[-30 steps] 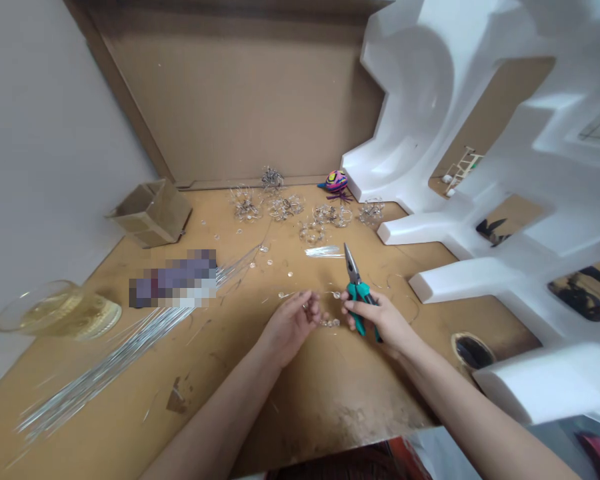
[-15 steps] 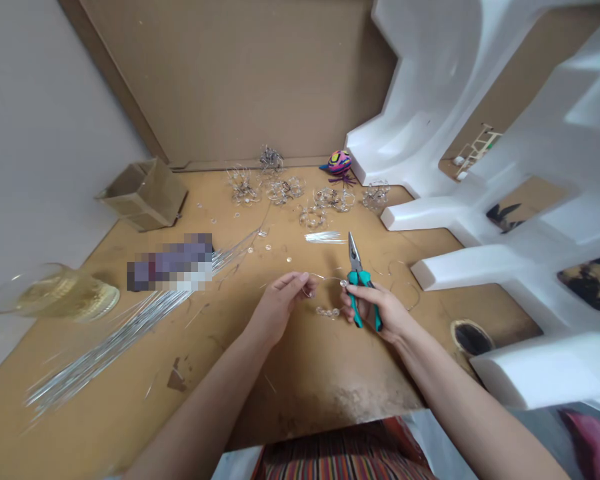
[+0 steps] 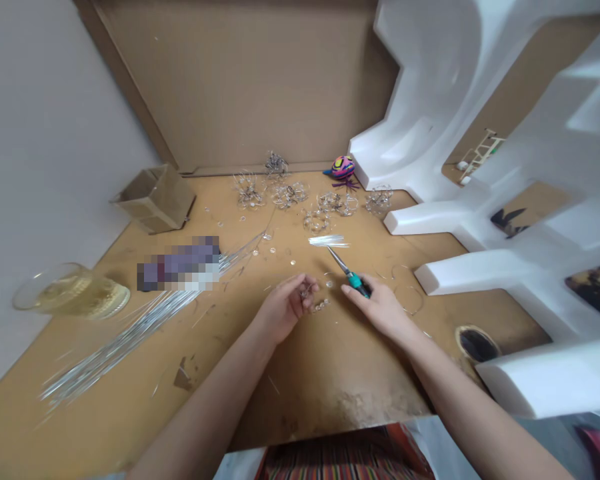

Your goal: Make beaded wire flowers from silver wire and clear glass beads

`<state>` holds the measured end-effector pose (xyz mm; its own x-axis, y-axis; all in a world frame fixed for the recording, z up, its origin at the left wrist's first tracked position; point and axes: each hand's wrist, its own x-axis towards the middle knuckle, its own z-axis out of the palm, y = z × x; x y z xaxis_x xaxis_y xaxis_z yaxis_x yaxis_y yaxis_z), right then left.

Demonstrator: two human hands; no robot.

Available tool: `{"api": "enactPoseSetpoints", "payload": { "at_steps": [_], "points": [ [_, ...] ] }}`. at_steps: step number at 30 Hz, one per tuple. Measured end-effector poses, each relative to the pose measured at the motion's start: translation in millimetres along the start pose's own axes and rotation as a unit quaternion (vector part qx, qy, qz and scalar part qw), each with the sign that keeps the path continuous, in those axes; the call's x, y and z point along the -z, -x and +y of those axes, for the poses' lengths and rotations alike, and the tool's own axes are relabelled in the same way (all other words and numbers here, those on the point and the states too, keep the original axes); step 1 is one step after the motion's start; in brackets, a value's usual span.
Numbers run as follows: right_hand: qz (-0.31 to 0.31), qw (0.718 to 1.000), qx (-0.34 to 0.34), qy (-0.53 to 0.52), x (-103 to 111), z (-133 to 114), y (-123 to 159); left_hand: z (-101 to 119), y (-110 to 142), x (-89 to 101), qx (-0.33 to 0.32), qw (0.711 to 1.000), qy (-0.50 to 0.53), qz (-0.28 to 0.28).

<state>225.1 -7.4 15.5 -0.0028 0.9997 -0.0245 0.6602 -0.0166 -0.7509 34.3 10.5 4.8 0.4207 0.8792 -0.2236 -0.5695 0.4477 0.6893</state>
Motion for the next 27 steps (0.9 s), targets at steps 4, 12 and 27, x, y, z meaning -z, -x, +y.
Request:
{"api": "enactPoseSetpoints", "payload": {
  "at_steps": [4, 12, 27],
  "points": [
    [0.068, 0.953, 0.09, 0.28, -2.5, 6.8, 1.3, 7.0, 1.7, 3.1, 0.027, 0.993, 0.109, -0.04],
    [0.073, 0.933, 0.179, 0.302, -8.0, 15.0, 3.9, 11.1, 7.4, 0.5, 0.046, 0.975, 0.205, -0.067],
    [-0.222, 0.909, -0.003, -0.353, -6.1, -21.8, -12.2, 1.4, 2.0, -1.3, -0.054, 0.998, -0.031, 0.023]
  ]
}}
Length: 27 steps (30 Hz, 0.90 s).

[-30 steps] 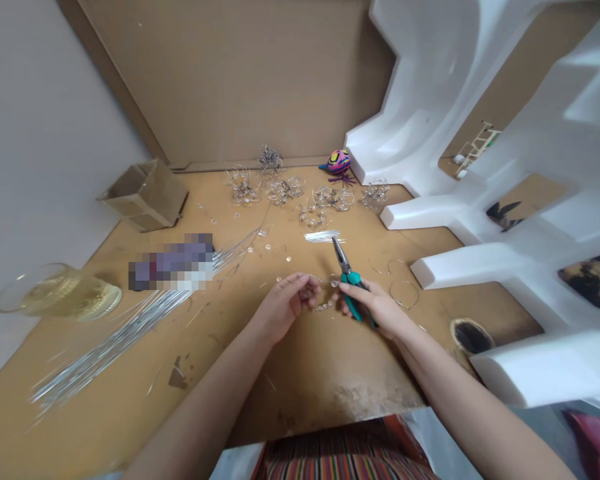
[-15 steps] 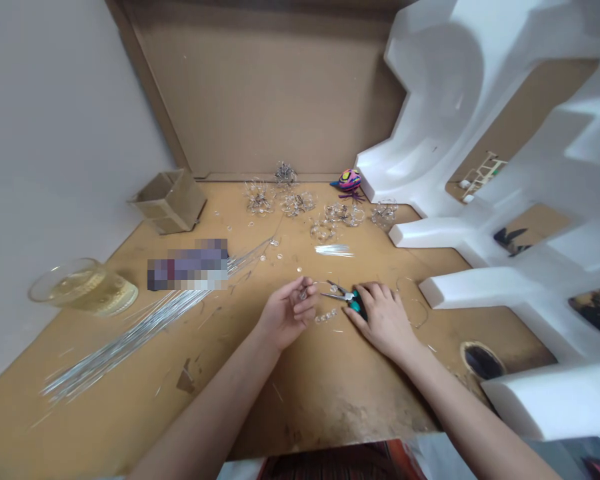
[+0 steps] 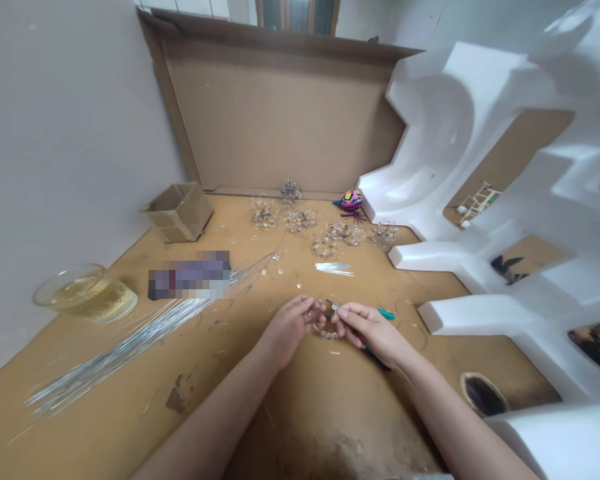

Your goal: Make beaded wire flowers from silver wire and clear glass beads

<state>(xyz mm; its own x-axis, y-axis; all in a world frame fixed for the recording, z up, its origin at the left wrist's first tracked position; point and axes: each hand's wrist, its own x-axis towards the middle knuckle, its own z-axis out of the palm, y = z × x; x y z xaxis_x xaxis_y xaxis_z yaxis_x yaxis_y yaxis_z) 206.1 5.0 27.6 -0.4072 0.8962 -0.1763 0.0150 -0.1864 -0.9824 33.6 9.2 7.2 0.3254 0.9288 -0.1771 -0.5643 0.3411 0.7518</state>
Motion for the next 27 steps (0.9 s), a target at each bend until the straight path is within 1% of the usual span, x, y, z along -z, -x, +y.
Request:
{"api": "enactPoseSetpoints", "payload": {
  "at_steps": [3, 5, 6, 10, 13, 15, 19, 22, 27],
  "points": [
    [-0.016, 0.999, -0.001, 0.034, 4.7, -1.5, -4.0, -0.6, 2.4, -3.9, -0.05, 0.988, -0.134, 0.06],
    [-0.016, 0.999, -0.005, 0.039, 7.4, 0.7, -5.7, -0.3, 5.0, -8.1, -0.072, 0.976, -0.194, 0.071],
    [-0.012, 0.999, -0.009, 0.036, 8.4, 2.8, -6.1, -0.2, 6.1, -10.3, -0.077, 0.973, -0.207, 0.07],
    [0.012, 1.0, -0.024, 0.0, 7.9, 12.5, -5.1, -2.3, 6.7, -15.0, -0.072, 0.977, -0.19, 0.059],
    [0.019, 0.999, -0.029, -0.028, 4.4, 15.0, -2.6, -4.6, 3.7, -12.2, -0.063, 0.979, -0.185, 0.064],
    [0.017, 0.999, -0.033, -0.03, 2.2, 14.3, -0.9, -5.0, 2.1, -9.4, -0.058, 0.977, -0.191, 0.07],
    [-0.003, 0.997, -0.055, -0.05, 0.8, 11.8, 1.0, -2.4, 2.3, -7.4, -0.07, 0.976, -0.189, 0.086],
    [-0.024, 0.99, -0.071, -0.116, 1.0, 10.8, 1.8, 0.5, 4.0, -9.0, -0.074, 0.978, -0.177, 0.082],
    [-0.062, 0.969, -0.087, -0.221, 1.7, 8.6, 5.0, 2.1, 3.3, -10.9, -0.061, 0.982, -0.162, 0.071]
  ]
}}
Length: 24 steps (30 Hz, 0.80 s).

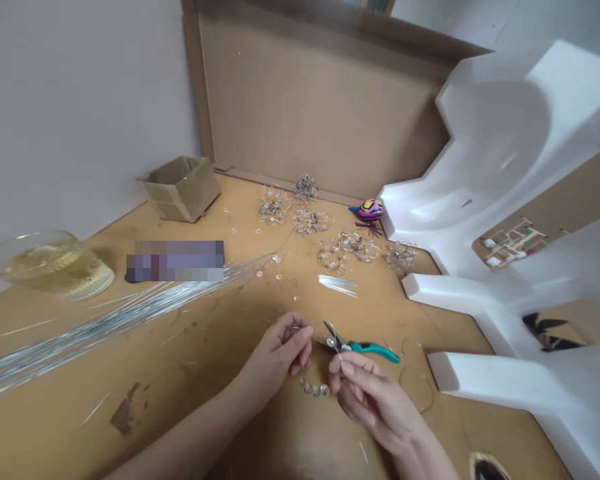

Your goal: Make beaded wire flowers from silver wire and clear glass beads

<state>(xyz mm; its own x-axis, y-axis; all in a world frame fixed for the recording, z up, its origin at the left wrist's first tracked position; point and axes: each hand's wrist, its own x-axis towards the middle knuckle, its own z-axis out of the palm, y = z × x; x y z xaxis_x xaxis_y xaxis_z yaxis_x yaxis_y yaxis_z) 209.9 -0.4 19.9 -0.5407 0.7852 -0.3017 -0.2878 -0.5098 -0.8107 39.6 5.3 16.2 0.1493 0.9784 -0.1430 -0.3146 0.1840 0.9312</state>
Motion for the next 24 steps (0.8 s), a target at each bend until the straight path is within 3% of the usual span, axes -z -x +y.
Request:
{"api": "enactPoseSetpoints", "payload": {
  "at_steps": [6, 10, 18, 24],
  "points": [
    [0.021, 0.998, 0.012, -0.059, 1.1, 0.2, 0.7, -1.3, -2.6, 0.1, 0.014, 0.999, 0.041, -0.025],
    [0.034, 0.998, 0.019, -0.044, -0.7, 0.8, 0.3, -3.2, -1.8, 2.4, 0.025, 0.994, 0.083, -0.067],
    [0.061, 0.995, 0.007, -0.073, 3.9, 2.6, 2.6, -6.6, 0.9, -2.6, 0.04, 0.984, 0.148, -0.087],
    [0.06, 0.996, 0.023, -0.063, 5.5, -0.9, -1.9, -4.3, -0.5, 0.8, 0.013, 0.993, 0.115, -0.01]
  ]
}}
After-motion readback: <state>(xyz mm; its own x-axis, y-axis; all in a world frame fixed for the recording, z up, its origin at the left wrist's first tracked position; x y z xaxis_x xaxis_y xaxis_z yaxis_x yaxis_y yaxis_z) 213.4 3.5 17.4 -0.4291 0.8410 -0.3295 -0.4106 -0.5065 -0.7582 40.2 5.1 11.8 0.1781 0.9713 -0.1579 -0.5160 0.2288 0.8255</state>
